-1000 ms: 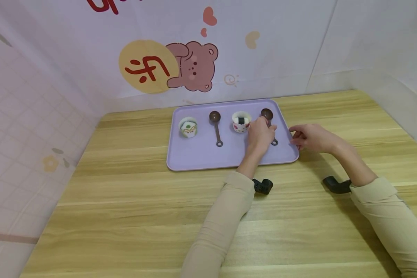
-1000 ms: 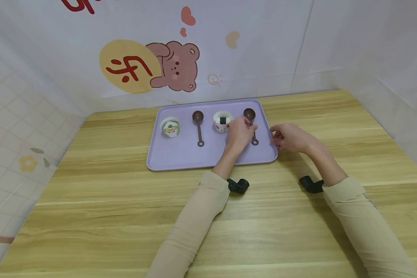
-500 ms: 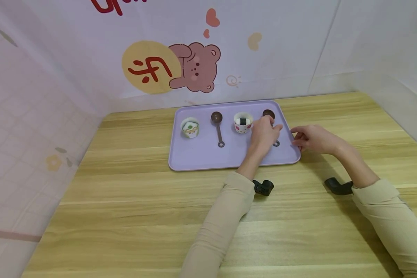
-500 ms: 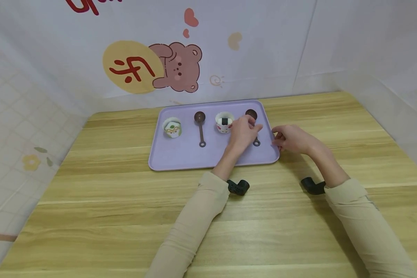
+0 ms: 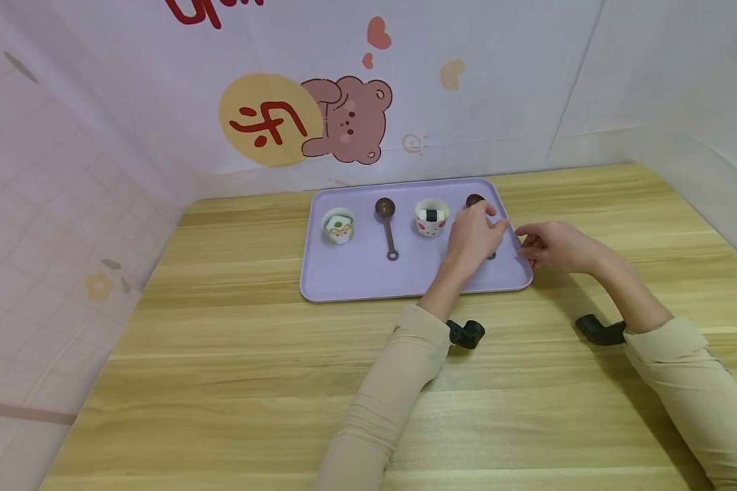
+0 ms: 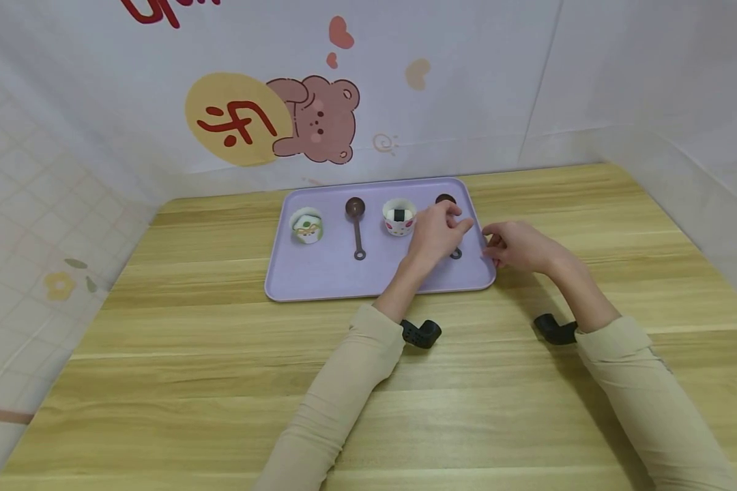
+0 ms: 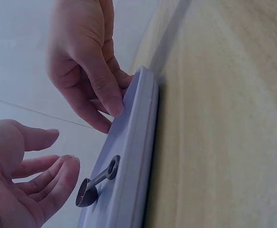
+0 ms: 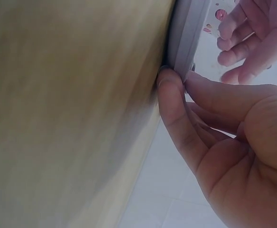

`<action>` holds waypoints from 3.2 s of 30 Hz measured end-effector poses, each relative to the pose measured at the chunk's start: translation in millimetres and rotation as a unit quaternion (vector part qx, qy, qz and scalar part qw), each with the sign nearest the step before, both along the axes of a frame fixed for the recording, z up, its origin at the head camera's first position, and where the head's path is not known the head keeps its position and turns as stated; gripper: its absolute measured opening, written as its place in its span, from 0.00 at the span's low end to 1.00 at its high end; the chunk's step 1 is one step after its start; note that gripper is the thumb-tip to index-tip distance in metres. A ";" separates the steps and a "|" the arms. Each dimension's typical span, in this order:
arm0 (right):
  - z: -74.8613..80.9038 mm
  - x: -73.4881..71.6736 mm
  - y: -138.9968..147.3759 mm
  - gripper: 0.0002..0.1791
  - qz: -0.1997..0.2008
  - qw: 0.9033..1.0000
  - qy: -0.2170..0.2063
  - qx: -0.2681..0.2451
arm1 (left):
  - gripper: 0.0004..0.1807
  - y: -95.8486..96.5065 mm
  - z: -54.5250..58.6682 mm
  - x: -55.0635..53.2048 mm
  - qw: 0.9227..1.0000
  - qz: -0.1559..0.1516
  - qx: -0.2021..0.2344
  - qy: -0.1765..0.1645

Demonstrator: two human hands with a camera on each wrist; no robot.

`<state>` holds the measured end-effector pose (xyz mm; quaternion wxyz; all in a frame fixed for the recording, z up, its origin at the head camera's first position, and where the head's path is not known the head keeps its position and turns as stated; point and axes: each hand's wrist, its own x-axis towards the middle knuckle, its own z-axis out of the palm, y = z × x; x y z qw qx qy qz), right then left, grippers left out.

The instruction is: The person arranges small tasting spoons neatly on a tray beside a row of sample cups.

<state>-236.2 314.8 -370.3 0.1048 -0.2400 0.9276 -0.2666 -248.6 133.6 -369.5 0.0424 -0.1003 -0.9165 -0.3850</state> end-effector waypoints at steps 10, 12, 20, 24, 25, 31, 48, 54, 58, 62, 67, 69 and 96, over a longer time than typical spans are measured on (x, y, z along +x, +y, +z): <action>-1.1 -0.4 0.7 0.18 0.001 1.000 0.004 -0.004 | 0.13 -0.2 4.8 1.7 0.999 -0.034 0.007 0.018; -0.6 -0.4 -0.1 0.18 0.000 1.000 0.008 -0.002 | 0.13 -0.6 6.3 2.4 0.999 -0.034 0.007 0.019; 1.5 0.5 -3.5 0.13 -0.004 1.000 0.020 0.007 | 0.14 -4.7 11.3 6.2 0.998 -0.039 -0.021 0.036; 3.0 1.2 -4.1 0.13 0.001 1.000 0.027 0.010 | 0.14 -6.8 13.8 7.4 0.997 -0.045 -0.030 0.046; 3.3 1.3 -4.2 0.13 0.003 1.000 0.029 0.010 | 0.14 -7.2 14.4 7.6 0.997 -0.046 -0.032 0.047; 4.7 0.3 -4.9 0.18 0.010 0.999 0.047 0.013 | 0.14 -11.8 17.5 9.0 0.996 -0.046 -0.054 0.052; 13.1 3.3 -12.2 0.20 0.007 0.993 0.098 0.068 | 0.14 -35.3 19.0 10.3 0.992 -0.075 -0.059 0.083; 13.3 4.8 -13.8 0.19 0.009 0.992 0.109 0.063 | 0.14 -45.6 19.4 12.3 0.990 -0.075 -0.066 0.097; 16.6 5.6 -16.6 0.20 0.004 0.993 0.107 0.057 | 0.16 -53.4 19.1 12.4 0.990 -0.073 -0.070 0.097; 21.0 6.4 -20.6 0.21 -0.002 0.992 0.111 0.052 | 0.17 -60.7 19.0 12.9 0.988 -0.068 -0.090 0.102; 24.7 8.7 -26.1 0.24 -0.012 0.991 0.122 0.055 | 0.20 -69.8 19.4 14.9 0.986 -0.064 -0.111 0.102; 25.9 10.0 -28.0 0.24 -0.019 0.990 0.127 0.060 | 0.20 -73.5 19.8 16.0 0.985 -0.065 -0.119 0.103; 34.2 16.5 -46.6 0.33 -0.048 0.979 0.191 0.044 | 0.29 -117.1 17.1 17.4 0.962 -0.052 -0.241 0.121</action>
